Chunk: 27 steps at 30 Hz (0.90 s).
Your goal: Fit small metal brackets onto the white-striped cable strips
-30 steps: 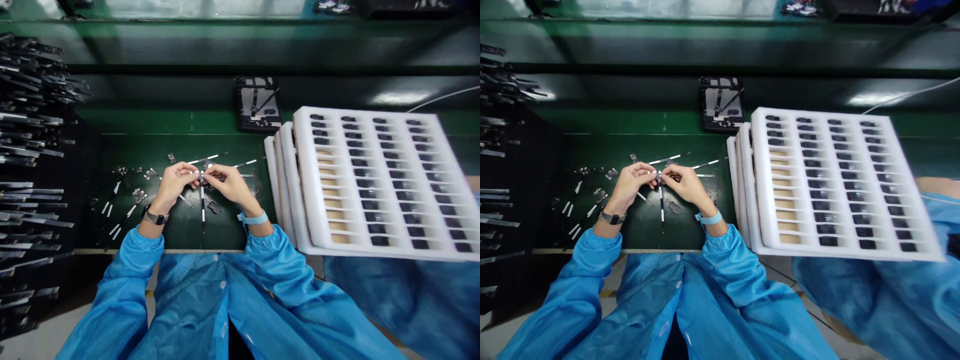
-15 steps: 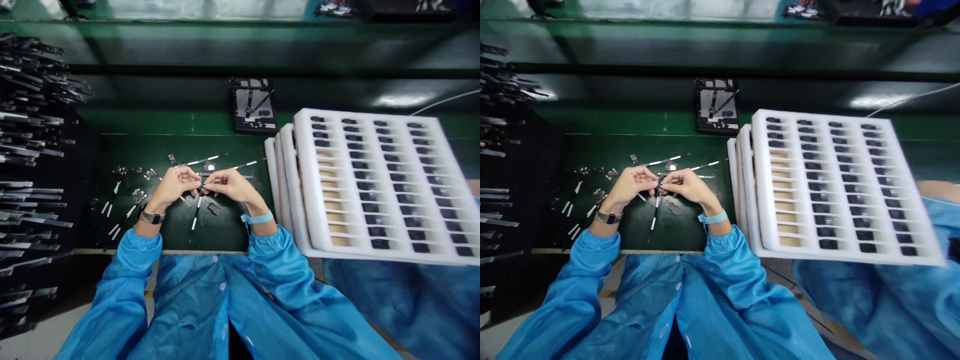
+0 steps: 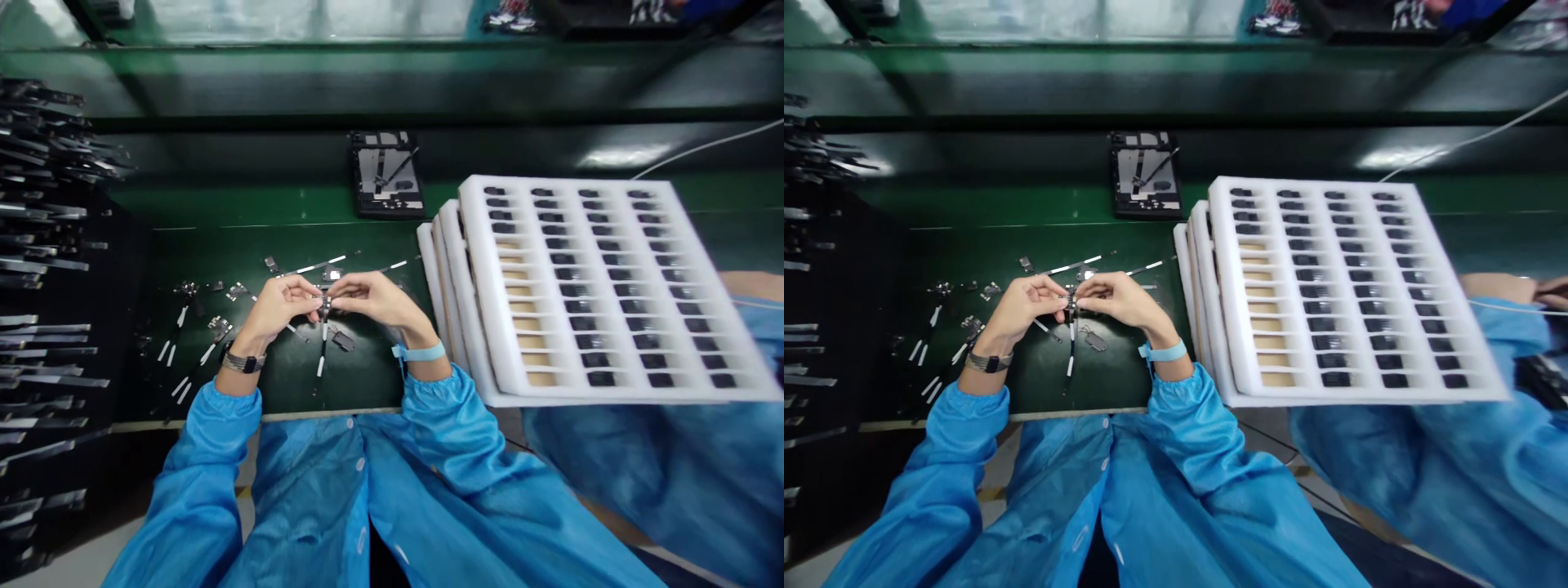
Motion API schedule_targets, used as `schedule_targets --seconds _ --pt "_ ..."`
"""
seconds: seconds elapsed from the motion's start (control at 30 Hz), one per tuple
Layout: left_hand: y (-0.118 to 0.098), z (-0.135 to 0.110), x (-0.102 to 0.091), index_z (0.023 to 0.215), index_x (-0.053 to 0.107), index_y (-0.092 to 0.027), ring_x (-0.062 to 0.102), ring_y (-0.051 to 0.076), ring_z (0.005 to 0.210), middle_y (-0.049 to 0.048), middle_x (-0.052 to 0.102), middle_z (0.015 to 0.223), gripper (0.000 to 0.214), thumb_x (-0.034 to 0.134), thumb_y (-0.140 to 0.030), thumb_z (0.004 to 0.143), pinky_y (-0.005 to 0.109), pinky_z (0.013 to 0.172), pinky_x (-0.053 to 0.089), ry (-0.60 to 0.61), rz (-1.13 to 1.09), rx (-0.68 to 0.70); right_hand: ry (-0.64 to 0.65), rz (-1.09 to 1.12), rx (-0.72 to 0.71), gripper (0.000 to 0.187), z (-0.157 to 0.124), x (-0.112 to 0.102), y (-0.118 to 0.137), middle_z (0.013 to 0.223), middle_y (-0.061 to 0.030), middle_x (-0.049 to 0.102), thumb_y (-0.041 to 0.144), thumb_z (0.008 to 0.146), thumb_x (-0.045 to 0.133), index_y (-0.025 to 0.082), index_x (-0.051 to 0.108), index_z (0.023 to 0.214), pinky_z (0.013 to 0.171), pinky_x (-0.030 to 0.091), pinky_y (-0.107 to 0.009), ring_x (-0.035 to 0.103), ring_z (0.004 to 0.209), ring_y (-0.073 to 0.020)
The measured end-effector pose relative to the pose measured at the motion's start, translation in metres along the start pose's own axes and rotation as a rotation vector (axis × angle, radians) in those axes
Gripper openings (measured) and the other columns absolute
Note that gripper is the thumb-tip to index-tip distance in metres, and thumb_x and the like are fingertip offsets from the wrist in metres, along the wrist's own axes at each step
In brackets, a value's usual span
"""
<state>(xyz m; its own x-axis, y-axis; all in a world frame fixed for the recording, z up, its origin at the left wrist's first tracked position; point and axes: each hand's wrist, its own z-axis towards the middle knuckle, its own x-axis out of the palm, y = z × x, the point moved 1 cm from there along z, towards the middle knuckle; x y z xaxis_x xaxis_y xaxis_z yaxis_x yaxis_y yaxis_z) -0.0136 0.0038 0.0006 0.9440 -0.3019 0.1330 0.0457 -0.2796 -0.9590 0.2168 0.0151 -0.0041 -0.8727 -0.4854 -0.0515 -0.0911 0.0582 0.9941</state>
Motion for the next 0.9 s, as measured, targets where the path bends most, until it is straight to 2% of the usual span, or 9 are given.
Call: schedule_targets --seconds 0.07,0.13,0.2,0.33,0.43,0.57,0.7,0.8,0.9 --pt "-0.007 -0.004 -0.003 0.088 0.077 -0.014 0.073 0.016 0.059 0.0048 0.076 0.070 0.032 0.098 -0.030 0.070 0.027 0.062 0.061 -0.016 -0.066 0.052 -0.289 -0.119 -0.102 0.029 -0.016 -0.015 0.015 0.105 -0.0094 0.083 0.049 0.093 0.081 0.022 0.081 0.102 0.086 0.063 -0.040 0.077 0.102 -0.0277" --pt "-0.014 -0.007 -0.008 0.089 0.076 -0.016 0.072 0.015 0.060 0.0025 0.075 0.072 0.029 0.097 -0.025 0.070 0.025 0.060 0.061 -0.064 -0.166 0.108 -0.586 -0.196 -0.130 0.024 -0.037 -0.029 0.025 0.104 -0.0097 0.081 0.045 0.100 0.072 0.022 0.079 0.102 0.081 0.061 -0.040 0.075 0.098 -0.0269" --pt "-0.020 -0.009 -0.015 0.096 0.079 -0.017 0.072 0.013 0.063 0.0018 0.076 0.080 0.033 0.096 -0.019 0.068 0.022 0.058 0.061 -0.120 -0.269 0.153 -0.747 -0.273 -0.085 0.020 -0.059 -0.035 0.025 0.094 -0.0084 0.079 0.039 0.103 0.068 0.021 0.076 0.098 0.074 0.058 -0.037 0.073 0.087 -0.0247" --pt "-0.022 -0.006 -0.024 0.115 0.082 -0.018 0.074 0.011 0.072 0.0023 0.077 0.091 0.047 0.091 -0.012 0.069 0.017 0.059 0.062 -0.185 -0.387 0.185 -0.633 -0.547 0.056 0.006 -0.082 -0.023 -0.001 0.084 -0.0040 0.075 0.023 0.097 0.068 0.021 0.073 0.095 0.076 0.051 -0.035 0.068 0.081 -0.0226" --pt "-0.016 -0.002 -0.024 0.114 0.084 -0.017 0.075 0.013 0.076 0.0038 0.077 0.088 0.041 0.086 -0.011 0.073 0.017 0.063 0.063 -0.195 -0.410 0.168 -0.532 -0.735 0.098 0.009 -0.081 -0.016 -0.023 0.090 -0.0050 0.073 0.017 0.091 0.072 0.022 0.072 0.098 0.081 0.048 -0.036 0.067 0.089 -0.0252" --pt "-0.010 0.002 -0.024 0.105 0.084 -0.018 0.076 0.015 0.078 0.0049 0.078 0.086 0.029 0.082 -0.010 0.077 0.020 0.066 0.065 -0.208 -0.409 0.148 -0.639 -0.775 0.183 0.013 -0.071 -0.023 -0.038 0.087 -0.0045 0.069 0.024 0.094 0.072 0.020 0.071 0.106 0.078 0.046 -0.035 0.065 0.085 -0.0247" --pt "-0.009 0.003 -0.025 0.102 0.084 -0.018 0.075 0.016 0.079 0.0049 0.077 0.085 0.026 0.083 -0.012 0.077 0.022 0.065 0.063 -0.231 -0.414 0.151 -0.692 -0.789 0.335 0.013 -0.057 -0.029 -0.042 0.083 -0.0049 0.069 0.031 0.094 0.075 0.021 0.068 0.091 0.074 0.044 -0.036 0.063 0.079 -0.0241" --pt "-0.009 0.004 -0.025 0.101 0.084 -0.016 0.071 0.014 0.074 0.0053 0.075 0.084 0.028 0.085 -0.011 0.073 0.020 0.058 0.057 -0.229 -0.419 0.143 -0.650 -0.830 0.317 0.015 -0.050 -0.027 -0.043 0.088 -0.0076 0.070 0.024 0.094 0.074 0.022 0.064 0.082 0.077 0.045 -0.037 0.063 0.082 -0.0251" --pt "-0.008 0.005 -0.024 0.098 0.084 -0.016 0.068 0.013 0.073 0.0051 0.074 0.083 0.028 0.086 -0.010 0.071 0.019 0.055 0.052 -0.241 -0.435 0.121 -0.649 -0.808 0.192 0.016 -0.051 -0.028 -0.040 0.093 -0.0093 0.071 0.019 0.094 0.069 0.022 0.062 0.080 0.083 0.047 -0.039 0.064 0.088 -0.0262"
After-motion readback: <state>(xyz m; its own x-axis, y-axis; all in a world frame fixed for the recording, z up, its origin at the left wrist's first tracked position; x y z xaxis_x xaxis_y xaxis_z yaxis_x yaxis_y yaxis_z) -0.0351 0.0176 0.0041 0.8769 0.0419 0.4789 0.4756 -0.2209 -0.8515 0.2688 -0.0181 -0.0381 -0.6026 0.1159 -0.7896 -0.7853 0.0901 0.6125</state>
